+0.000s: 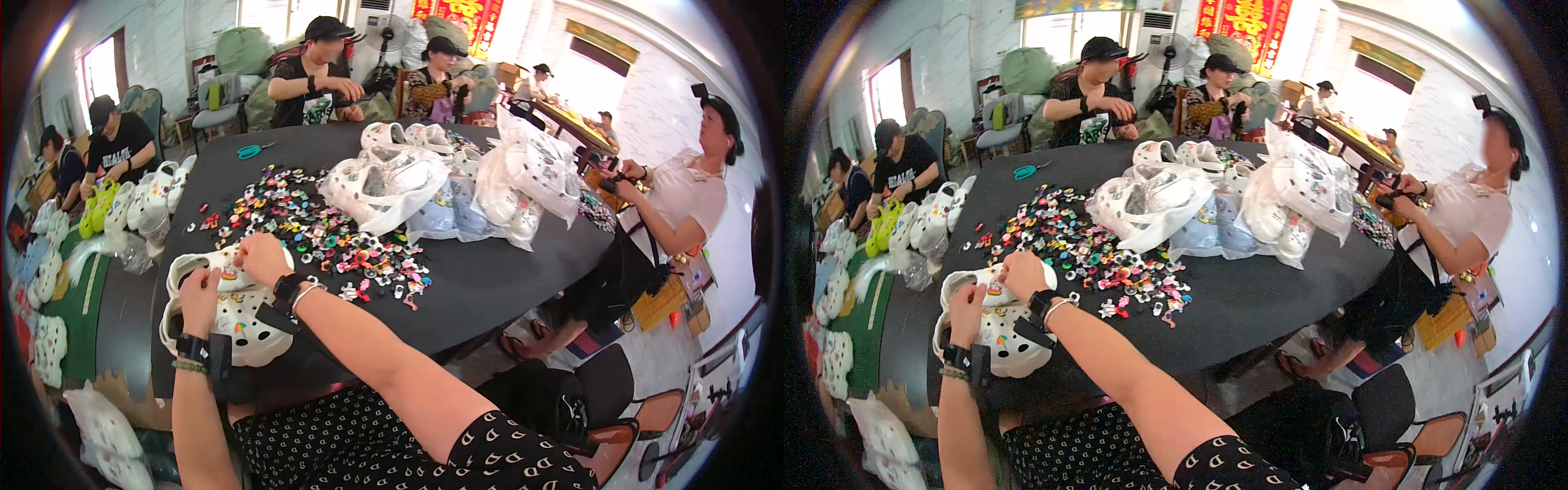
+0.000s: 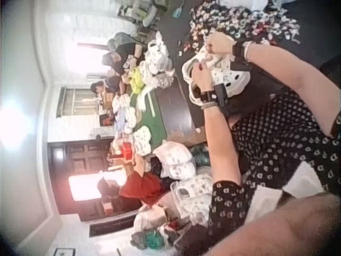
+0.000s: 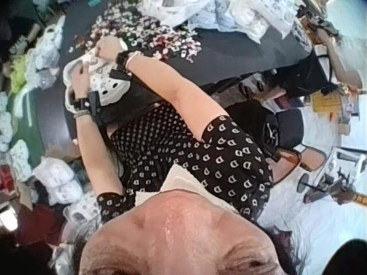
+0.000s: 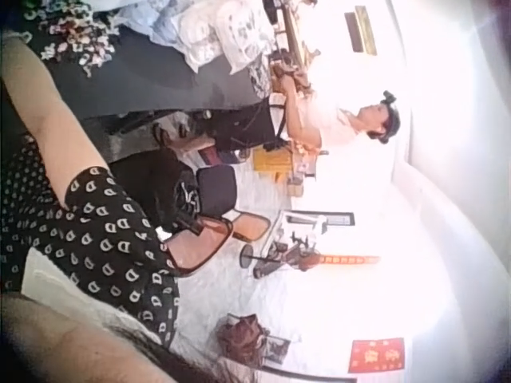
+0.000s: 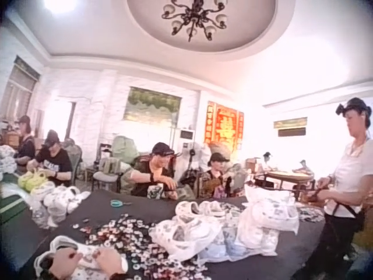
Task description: Decorating clogs with colorful charms and packaging them in plastic bags.
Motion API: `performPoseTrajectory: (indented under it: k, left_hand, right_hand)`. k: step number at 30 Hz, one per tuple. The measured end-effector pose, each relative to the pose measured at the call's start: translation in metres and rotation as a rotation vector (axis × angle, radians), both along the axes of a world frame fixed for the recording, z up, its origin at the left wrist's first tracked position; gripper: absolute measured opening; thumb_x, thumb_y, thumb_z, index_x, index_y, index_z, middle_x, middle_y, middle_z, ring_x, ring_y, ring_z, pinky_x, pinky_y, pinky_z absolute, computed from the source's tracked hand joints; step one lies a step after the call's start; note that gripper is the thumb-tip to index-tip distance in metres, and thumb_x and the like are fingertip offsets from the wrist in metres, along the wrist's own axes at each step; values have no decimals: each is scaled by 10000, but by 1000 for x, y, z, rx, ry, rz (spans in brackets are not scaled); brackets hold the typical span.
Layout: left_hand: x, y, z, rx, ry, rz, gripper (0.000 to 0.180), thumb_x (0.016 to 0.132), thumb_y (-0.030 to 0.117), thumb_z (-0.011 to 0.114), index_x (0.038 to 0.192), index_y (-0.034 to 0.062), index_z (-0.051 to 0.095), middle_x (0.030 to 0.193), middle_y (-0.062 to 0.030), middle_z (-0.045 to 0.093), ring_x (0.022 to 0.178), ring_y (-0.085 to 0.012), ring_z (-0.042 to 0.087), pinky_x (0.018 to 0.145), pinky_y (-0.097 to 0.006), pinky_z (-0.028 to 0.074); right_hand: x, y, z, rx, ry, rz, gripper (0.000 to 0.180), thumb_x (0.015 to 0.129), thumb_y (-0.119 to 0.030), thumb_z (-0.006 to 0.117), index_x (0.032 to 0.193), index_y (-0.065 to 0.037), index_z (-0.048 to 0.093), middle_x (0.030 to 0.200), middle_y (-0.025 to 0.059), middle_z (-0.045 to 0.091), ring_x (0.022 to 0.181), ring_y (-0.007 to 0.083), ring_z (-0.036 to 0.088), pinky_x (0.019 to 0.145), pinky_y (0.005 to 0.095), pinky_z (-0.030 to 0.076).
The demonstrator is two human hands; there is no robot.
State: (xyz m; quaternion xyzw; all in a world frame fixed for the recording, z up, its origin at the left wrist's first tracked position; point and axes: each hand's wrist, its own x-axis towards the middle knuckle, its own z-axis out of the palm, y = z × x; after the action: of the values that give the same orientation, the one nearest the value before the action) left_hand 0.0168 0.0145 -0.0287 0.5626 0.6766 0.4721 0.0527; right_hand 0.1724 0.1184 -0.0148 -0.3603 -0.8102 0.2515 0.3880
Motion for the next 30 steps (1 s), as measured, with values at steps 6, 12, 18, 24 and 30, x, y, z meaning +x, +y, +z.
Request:
performPoseTrajectory:
  k: [6, 12, 18, 24, 30]
  left_hand:
    - [-2, -4, 0, 31, 6, 9, 373, 925, 277, 665, 754, -40, 568, 622, -75, 495, 576, -173, 440, 562, -354, 362]
    - [-1, -4, 0, 5, -77, -5, 338, 925, 249, 670, 775, -37, 573, 619, -67, 487, 585, -146, 416, 560, -347, 354]
    - [14, -18, 17, -4, -91, 63, 311, 924, 231, 671, 782, -32, 587, 642, -70, 540, 606, -162, 463, 594, -343, 383]
    - [16, -40, 15, -130, 234, -66, 519, 760, 339, 821, 1053, -19, 587, 1052, -193, 583, 991, -334, 570, 871, -420, 467]
    - [4, -54, 36, -152, 181, -173, 508, 660, 266, 881, 958, 6, 562, 937, -145, 561, 893, -316, 557, 799, -411, 458]
  right_hand:
    - [-10, -2, -9, 93, 3, -64, 99, 732, -74, 636, 667, -58, 708, 711, 126, 707, 696, 285, 697, 659, 392, 544]
    - [11, -9, -8, 96, 20, 144, 91, 763, -144, 708, 767, -59, 675, 697, 101, 669, 655, 285, 646, 645, 378, 511]
    - [59, -20, 8, 310, -148, 348, 273, 806, -225, 738, 1015, -62, 672, 1181, 152, 643, 1132, 357, 579, 965, 422, 466]
    - [156, -62, -22, 277, -167, 35, 314, 852, -175, 735, 1144, -101, 646, 1405, 160, 514, 1374, 405, 402, 1076, 509, 383]
    - [207, -87, -53, 262, -174, 21, 254, 794, -33, 718, 1038, -44, 652, 1302, 178, 558, 1301, 440, 453, 1083, 478, 399]
